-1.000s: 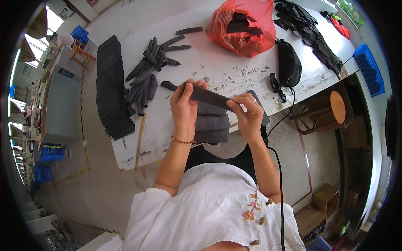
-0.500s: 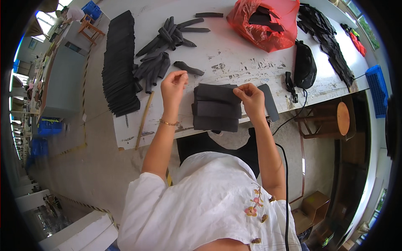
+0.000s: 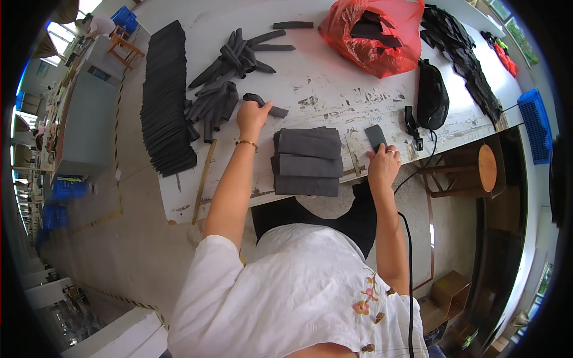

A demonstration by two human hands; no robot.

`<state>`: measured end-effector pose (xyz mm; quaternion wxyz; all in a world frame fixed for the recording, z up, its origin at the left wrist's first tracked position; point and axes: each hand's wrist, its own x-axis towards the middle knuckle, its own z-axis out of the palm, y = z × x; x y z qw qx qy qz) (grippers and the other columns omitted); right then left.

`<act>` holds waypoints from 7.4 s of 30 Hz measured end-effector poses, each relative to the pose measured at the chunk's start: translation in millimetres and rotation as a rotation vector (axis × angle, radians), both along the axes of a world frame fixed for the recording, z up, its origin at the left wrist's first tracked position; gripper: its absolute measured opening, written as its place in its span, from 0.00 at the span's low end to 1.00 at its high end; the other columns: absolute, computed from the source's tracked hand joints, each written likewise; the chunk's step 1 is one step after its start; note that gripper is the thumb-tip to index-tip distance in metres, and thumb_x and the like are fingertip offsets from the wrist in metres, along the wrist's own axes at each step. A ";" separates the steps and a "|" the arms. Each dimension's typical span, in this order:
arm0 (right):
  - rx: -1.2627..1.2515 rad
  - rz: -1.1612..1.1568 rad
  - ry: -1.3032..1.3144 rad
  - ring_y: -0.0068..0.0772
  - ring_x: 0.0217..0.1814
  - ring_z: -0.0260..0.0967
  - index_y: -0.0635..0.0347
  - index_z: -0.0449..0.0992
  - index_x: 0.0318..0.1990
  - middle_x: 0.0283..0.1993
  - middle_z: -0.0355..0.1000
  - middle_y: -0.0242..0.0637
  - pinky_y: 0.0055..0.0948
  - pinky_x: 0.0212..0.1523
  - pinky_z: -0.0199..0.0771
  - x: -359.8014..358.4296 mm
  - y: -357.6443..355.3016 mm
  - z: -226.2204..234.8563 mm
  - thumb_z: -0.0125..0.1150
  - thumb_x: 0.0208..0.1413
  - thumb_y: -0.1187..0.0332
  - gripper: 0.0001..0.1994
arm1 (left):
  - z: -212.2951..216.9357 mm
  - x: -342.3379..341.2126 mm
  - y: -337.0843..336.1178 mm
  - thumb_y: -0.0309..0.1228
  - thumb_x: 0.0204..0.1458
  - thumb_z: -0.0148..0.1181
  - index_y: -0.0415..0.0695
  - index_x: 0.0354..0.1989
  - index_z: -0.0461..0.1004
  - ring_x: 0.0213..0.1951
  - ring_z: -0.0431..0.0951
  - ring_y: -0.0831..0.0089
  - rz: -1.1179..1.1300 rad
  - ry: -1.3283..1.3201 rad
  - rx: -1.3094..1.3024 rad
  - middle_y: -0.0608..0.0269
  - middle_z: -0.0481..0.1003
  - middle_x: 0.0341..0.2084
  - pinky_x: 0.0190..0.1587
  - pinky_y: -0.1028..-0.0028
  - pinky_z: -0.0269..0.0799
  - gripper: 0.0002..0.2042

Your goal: Assembling grey foam components into sleeves at a workbench.

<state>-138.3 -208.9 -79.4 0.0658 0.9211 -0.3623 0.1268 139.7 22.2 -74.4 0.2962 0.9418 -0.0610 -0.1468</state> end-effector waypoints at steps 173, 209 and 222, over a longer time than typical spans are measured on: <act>1.089 0.577 -0.820 0.27 0.34 0.67 0.67 0.74 0.32 0.42 0.69 0.37 0.22 0.35 0.68 44.8 87.4 115.9 0.65 0.53 0.74 0.06 | 113.1 -148.1 -56.7 0.40 0.62 0.50 0.36 0.49 0.69 0.43 0.77 0.62 0.115 0.430 -2.006 0.55 0.76 0.37 0.51 0.65 0.70 0.18; 1.792 0.445 -0.744 0.26 0.38 0.74 0.69 0.70 0.53 0.39 0.76 0.40 0.25 0.39 0.75 38.5 94.9 135.5 0.62 0.56 0.70 0.19 | 132.9 -124.2 -40.5 0.42 0.62 0.48 0.42 0.50 0.68 0.60 0.66 0.52 -0.204 0.364 -1.921 0.57 0.76 0.48 0.61 0.51 0.62 0.17; 0.635 0.733 -0.875 0.30 0.40 0.74 0.62 0.78 0.47 0.44 0.75 0.40 0.26 0.39 0.74 33.8 65.4 111.5 0.54 0.53 0.84 0.15 | 96.2 -137.4 -3.9 0.29 0.53 0.65 0.39 0.35 0.76 0.33 0.79 0.73 0.227 0.388 -1.559 0.64 0.78 0.31 0.37 0.74 0.79 0.07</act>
